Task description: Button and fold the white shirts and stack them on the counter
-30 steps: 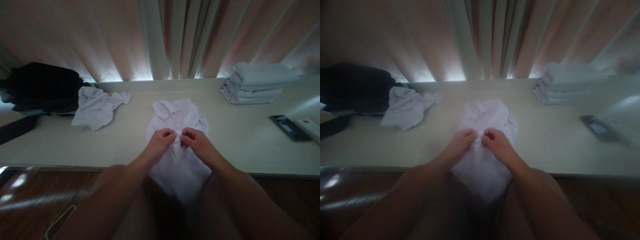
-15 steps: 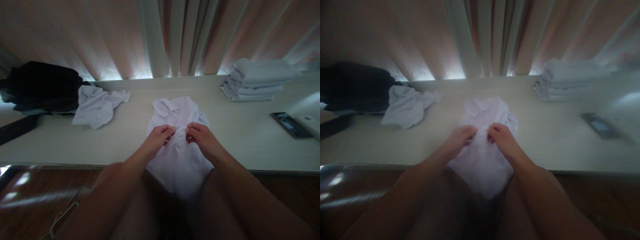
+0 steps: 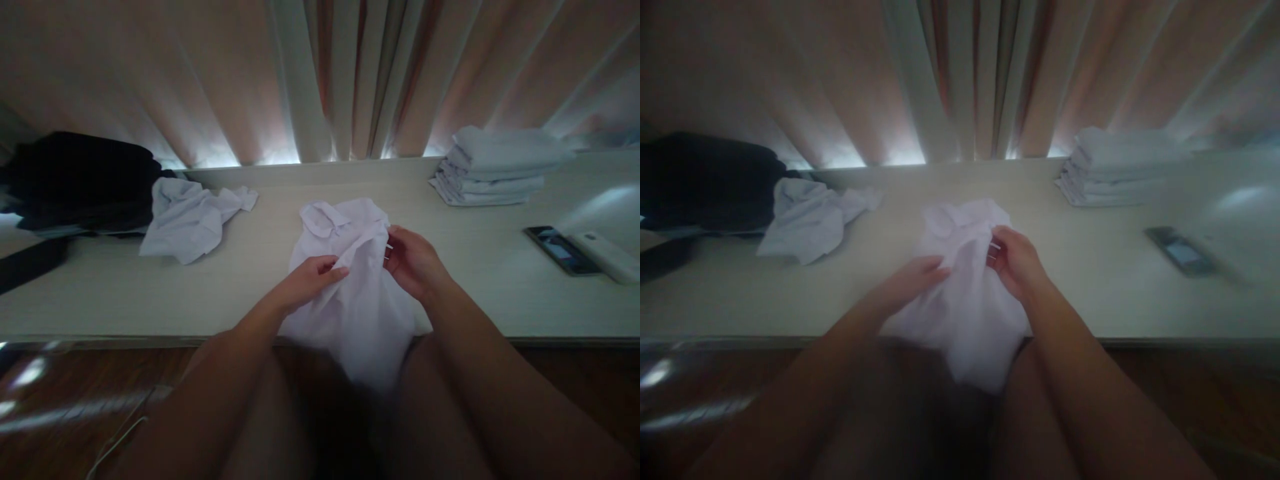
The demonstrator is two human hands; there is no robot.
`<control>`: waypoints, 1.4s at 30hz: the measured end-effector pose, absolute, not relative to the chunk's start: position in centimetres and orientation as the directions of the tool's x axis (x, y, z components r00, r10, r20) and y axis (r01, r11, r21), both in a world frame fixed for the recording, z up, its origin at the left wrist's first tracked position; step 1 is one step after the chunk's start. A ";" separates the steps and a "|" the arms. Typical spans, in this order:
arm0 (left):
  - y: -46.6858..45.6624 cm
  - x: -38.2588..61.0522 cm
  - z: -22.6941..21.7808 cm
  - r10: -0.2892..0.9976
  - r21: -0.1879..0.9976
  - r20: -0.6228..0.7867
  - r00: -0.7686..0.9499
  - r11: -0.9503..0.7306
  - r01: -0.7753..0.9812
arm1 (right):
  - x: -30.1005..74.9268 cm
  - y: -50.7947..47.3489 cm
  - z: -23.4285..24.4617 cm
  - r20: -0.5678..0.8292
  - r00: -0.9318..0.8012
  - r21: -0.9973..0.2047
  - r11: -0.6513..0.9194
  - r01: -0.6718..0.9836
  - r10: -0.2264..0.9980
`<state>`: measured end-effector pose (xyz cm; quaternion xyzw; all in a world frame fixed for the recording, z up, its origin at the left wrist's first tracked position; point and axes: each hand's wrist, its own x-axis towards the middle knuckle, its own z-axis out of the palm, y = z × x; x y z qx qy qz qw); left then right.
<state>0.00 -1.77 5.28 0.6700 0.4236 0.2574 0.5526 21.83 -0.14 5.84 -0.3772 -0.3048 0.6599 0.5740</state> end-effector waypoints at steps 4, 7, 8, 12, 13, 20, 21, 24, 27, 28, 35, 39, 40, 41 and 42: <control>-2.5 2.0 4.2 0.860 0.985 -0.042 0.508 -0.051 0.168 | 21.1 -0.3 5.9 -0.159 -0.180 -0.781 -0.235 -0.578 0.971; -3.1 3.0 4.0 0.878 0.999 -0.007 0.478 -0.016 0.044 | 21.1 -0.2 5.9 -0.187 -0.194 -0.764 -0.266 -0.587 0.963; -3.2 3.1 4.1 0.872 1.000 -0.014 0.490 0.004 0.023 | 21.1 -0.2 6.0 -0.195 -0.186 -0.765 -0.268 -0.586 0.963; -3.6 3.0 4.4 0.838 0.992 -0.123 0.532 0.088 0.092 | 21.3 -0.1 5.8 -0.195 -0.131 -0.789 -0.235 -0.567 0.972; -3.5 2.9 4.3 0.841 0.990 -0.138 0.524 0.097 0.104 | 21.2 -0.1 5.7 -0.196 -0.121 -0.797 -0.229 -0.558 0.973; -3.1 3.4 3.7 0.935 0.999 -0.022 0.354 0.008 0.041 | 20.7 -0.8 5.4 -0.225 -0.203 -0.797 -0.300 -0.524 0.953; -3.1 3.4 3.8 0.922 1.000 -0.017 0.388 0.014 0.010 | 20.8 -0.8 5.4 -0.231 -0.200 -0.793 -0.303 -0.528 0.952; -3.1 3.2 4.1 0.876 0.999 -0.026 0.481 0.037 -0.014 | 21.0 -0.8 5.5 -0.246 -0.163 -0.809 -0.295 -0.508 0.955; -3.1 2.9 4.3 0.898 0.994 -0.094 0.430 0.060 0.091 | 21.2 -0.6 5.3 -0.245 -0.114 -0.872 -0.270 -0.408 0.963; -3.0 2.8 4.4 0.911 0.991 -0.112 0.396 0.075 0.108 | 21.3 -0.5 5.1 -0.231 -0.067 -0.906 -0.240 -0.348 0.971; -3.0 3.1 4.3 0.962 0.977 -0.191 0.194 0.206 -0.062 | 20.7 -2.2 4.5 0.188 0.002 -0.948 0.181 0.261 0.982; -3.0 2.9 4.0 0.956 0.953 -0.245 0.162 0.268 -0.139 | 20.3 -3.3 4.6 0.166 -0.247 -0.844 0.267 0.466 0.955; -2.9 2.8 4.0 0.952 0.944 -0.255 0.168 0.282 -0.169 | 20.3 -3.4 4.6 0.153 -0.267 -0.842 0.267 0.469 0.951; -2.9 2.8 4.1 0.949 0.934 -0.263 0.176 0.296 -0.198 | 20.4 -3.3 4.5 0.143 -0.273 -0.852 0.259 0.456 0.951; -2.9 2.7 4.2 0.945 0.926 -0.268 0.186 0.306 -0.221 | 20.6 -3.2 4.5 0.132 -0.270 -0.869 0.243 0.432 0.954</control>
